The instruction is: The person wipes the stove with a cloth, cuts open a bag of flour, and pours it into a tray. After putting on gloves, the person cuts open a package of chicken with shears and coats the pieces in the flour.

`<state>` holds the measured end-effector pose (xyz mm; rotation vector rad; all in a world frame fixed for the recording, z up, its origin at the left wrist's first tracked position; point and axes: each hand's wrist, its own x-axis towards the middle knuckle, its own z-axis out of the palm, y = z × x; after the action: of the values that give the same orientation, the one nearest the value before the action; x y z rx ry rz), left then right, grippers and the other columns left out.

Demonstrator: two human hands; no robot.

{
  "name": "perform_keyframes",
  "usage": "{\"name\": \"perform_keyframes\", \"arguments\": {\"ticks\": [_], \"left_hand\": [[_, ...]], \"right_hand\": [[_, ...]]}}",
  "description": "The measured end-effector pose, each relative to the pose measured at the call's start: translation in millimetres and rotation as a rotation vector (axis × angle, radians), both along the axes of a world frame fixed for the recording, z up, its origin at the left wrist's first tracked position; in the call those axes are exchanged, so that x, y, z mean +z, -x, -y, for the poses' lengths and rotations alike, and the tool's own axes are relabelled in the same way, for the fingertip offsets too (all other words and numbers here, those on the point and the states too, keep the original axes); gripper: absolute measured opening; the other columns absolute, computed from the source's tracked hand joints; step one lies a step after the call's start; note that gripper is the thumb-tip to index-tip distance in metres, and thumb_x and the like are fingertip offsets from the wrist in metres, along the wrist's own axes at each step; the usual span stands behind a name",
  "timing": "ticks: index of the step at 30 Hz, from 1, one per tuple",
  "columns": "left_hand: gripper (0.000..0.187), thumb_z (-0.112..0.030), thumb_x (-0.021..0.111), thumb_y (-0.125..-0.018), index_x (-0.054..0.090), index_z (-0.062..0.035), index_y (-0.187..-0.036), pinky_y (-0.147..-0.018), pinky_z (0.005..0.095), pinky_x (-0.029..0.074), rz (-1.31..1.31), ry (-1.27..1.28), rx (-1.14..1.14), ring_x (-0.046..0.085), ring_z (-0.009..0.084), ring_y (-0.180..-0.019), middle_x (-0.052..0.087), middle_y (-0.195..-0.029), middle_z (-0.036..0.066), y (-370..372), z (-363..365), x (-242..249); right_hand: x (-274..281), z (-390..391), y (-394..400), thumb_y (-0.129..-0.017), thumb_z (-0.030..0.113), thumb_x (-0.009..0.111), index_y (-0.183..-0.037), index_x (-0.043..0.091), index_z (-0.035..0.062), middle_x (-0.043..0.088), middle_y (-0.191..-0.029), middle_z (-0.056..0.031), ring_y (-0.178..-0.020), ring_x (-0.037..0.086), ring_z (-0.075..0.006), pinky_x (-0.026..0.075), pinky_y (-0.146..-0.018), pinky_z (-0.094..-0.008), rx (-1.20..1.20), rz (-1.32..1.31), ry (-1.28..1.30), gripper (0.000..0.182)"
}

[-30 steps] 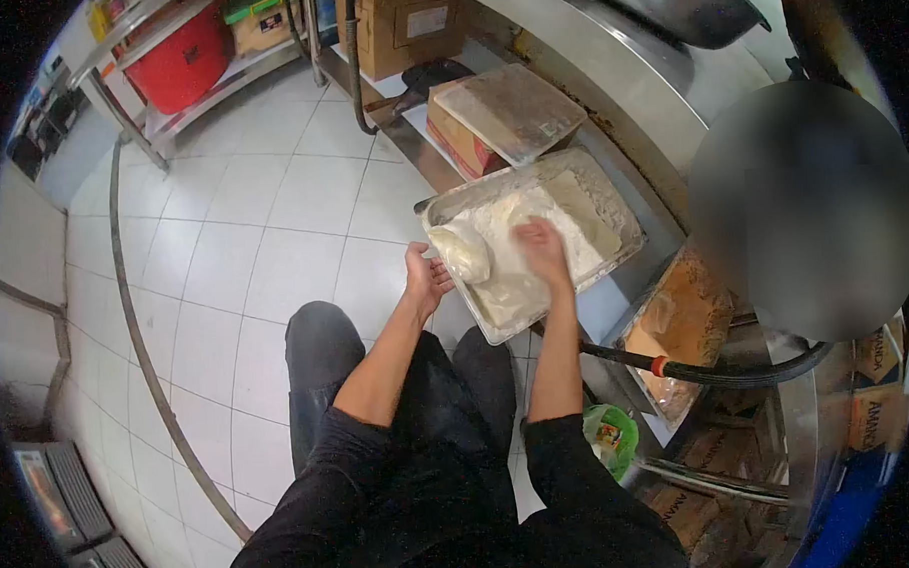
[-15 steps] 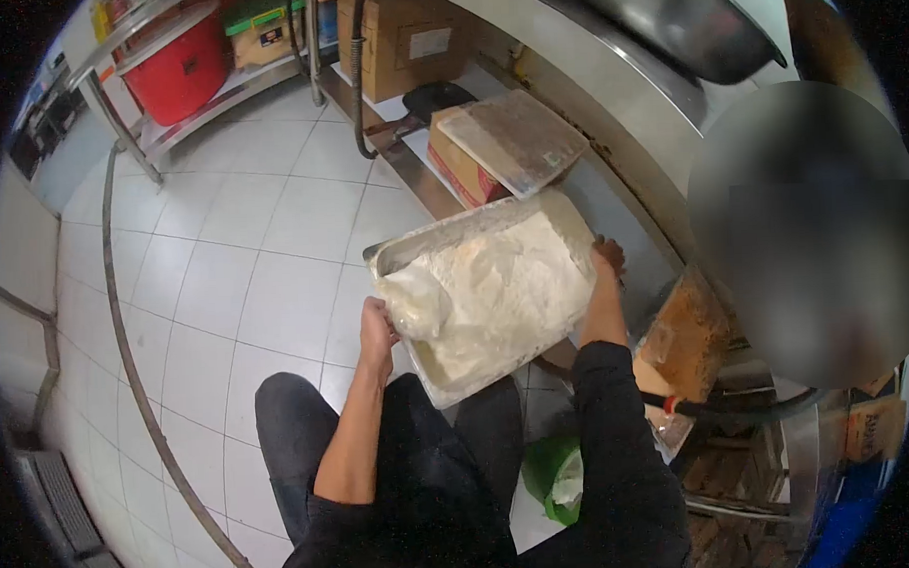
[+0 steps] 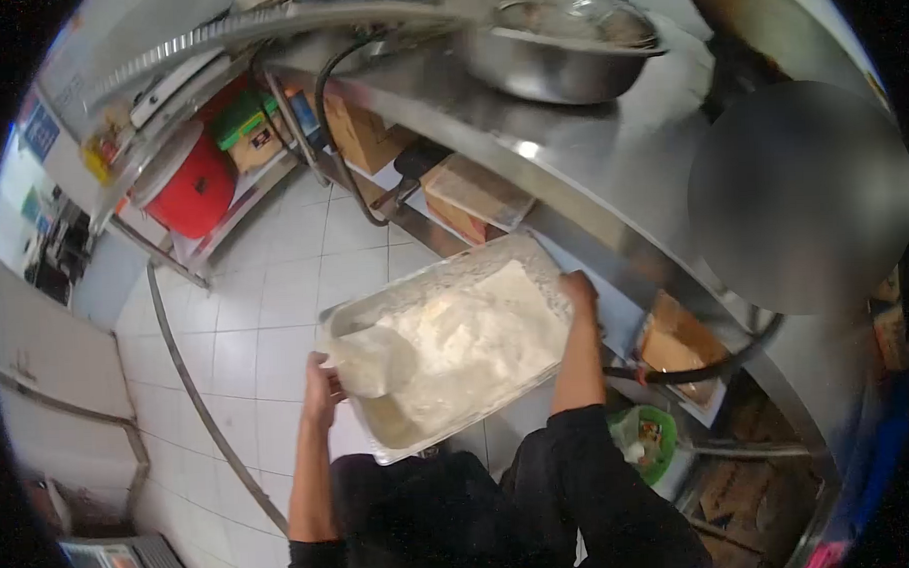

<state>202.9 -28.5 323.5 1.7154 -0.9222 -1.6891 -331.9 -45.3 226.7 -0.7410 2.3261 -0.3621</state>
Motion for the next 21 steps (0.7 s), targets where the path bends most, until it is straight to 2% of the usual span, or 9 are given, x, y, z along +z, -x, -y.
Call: {"name": "perform_keyframes", "arguments": {"ticks": [5, 6, 10, 11, 12, 13, 14, 16, 21], "left_hand": [[0.073, -0.062, 0.036, -0.081, 0.063, 0.0049, -0.096, -0.085, 0.0411, 0.042, 0.196, 0.045, 0.111, 0.057, 0.0262, -0.084, 0.062, -0.083, 0.014, -73.3, -44.3, 144.0], [0.073, -0.061, 0.038, -0.083, 0.059, 0.0058, -0.103, -0.082, 0.0407, 0.043, 0.251, 0.076, 0.12, 0.057, 0.0265, -0.085, 0.062, -0.086, 0.013, -72.7, -66.5, 203.5], [0.073, -0.072, 0.034, -0.088, 0.047, -0.0086, -0.121, -0.075, 0.0408, 0.045, 0.349, 0.078, -0.093, 0.053, 0.0189, -0.074, 0.057, -0.08, 0.006, -200.6, -102.0, 255.0], [0.066, -0.072, 0.037, -0.084, 0.065, -0.0123, -0.085, -0.055, 0.0297, 0.038, 0.377, 0.205, -0.006, 0.051, 0.0118, -0.058, 0.058, -0.069, -0.001, -157.4, -137.3, 328.6], [0.063, -0.07, 0.038, -0.084, 0.064, -0.0134, -0.078, -0.054, 0.0299, 0.038, 0.455, 0.154, 0.019, 0.051, 0.0126, -0.056, 0.056, -0.063, 0.0, -183.6, -140.6, 322.6], [0.062, -0.068, 0.038, -0.084, 0.064, -0.0123, -0.078, -0.055, 0.0303, 0.04, 0.467, 0.139, 0.047, 0.052, 0.0136, -0.056, 0.056, -0.062, 0.0, -177.9, -159.5, 353.5], [0.061, -0.066, 0.039, -0.084, 0.064, -0.0112, -0.078, -0.056, 0.0307, 0.041, 0.477, 0.123, 0.07, 0.053, 0.0145, -0.056, 0.056, -0.061, 0.001, -173.7, -178.4, 383.5], [0.062, -0.062, 0.04, -0.084, 0.065, -0.0058, -0.083, -0.059, 0.0318, 0.045, 0.481, -0.074, -0.141, 0.056, 0.0172, -0.058, 0.06, -0.065, 0.003, -238.0, -186.3, 388.8], [0.066, -0.061, 0.041, -0.084, 0.064, -0.0006, -0.095, -0.067, 0.0343, 0.046, 0.385, -0.013, -0.278, 0.059, 0.019, -0.072, 0.064, -0.083, 0.008, -194.1, -175.6, 469.1]], "right_hand": [[82.0, -72.3, -100.9, -0.089, 0.04, 0.044, -0.117, 0.062, -0.0043, 0.057, -0.124, -0.0278, -0.115, 0.056, -0.0434, 0.041, -0.1, -0.0462, 0.143, 0.024, 0.064, 0.056], [102.6, -95.8, -125.6, -0.089, 0.042, 0.042, -0.115, 0.062, -0.0067, 0.058, -0.121, -0.0297, -0.114, 0.056, -0.0443, 0.041, -0.1, -0.0468, 0.11, 0.033, 0.107, 0.058], [179.4, -185.3, -196.9, -0.088, 0.042, 0.046, -0.116, 0.061, -0.0083, 0.058, -0.12, -0.0307, -0.117, 0.054, -0.0444, 0.039, -0.103, -0.0461, 0.191, 0.224, 0.05, 0.059], [203.1, -213.2, -211.1, -0.087, 0.042, 0.047, -0.115, 0.061, -0.0084, 0.058, -0.12, -0.0312, -0.117, 0.054, -0.0445, 0.04, -0.103, -0.0462, 0.178, 0.251, 0.037, 0.059], [221.3, -240.5, -224.6, -0.087, 0.042, 0.048, -0.115, 0.061, -0.0086, 0.058, -0.12, -0.0316, -0.117, 0.054, -0.0446, 0.04, -0.103, -0.0463, 0.164, 0.278, 0.023, 0.059], [237.0, -268.3, -233.8, -0.086, 0.042, 0.049, -0.115, 0.061, -0.0089, 0.058, -0.119, -0.032, -0.116, 0.054, -0.0449, 0.04, -0.102, -0.0464, 0.169, 0.282, 0.006, 0.06], [248.1, -297.2, -244.5, -0.083, 0.041, 0.051, -0.1, 0.064, -0.0127, 0.061, -0.106, -0.0352, -0.104, 0.06, -0.0454, 0.046, -0.093, -0.0462, 0.177, 0.16, 0.125, 0.058], [315.7, -350.3, -250.5, -0.083, 0.041, 0.051, -0.1, 0.064, -0.0125, 0.062, -0.105, -0.0347, -0.103, 0.061, -0.0445, 0.047, -0.092, -0.0464, 0.158, 0.21, 0.047, 0.058], [465.4, -412.4, -238.0, -0.084, 0.048, 0.051, -0.101, 0.066, -0.0082, 0.065, -0.102, -0.0291, -0.096, 0.064, -0.0414, 0.049, -0.085, -0.0463, 0.0, 0.17, -0.063, 0.061]]}}
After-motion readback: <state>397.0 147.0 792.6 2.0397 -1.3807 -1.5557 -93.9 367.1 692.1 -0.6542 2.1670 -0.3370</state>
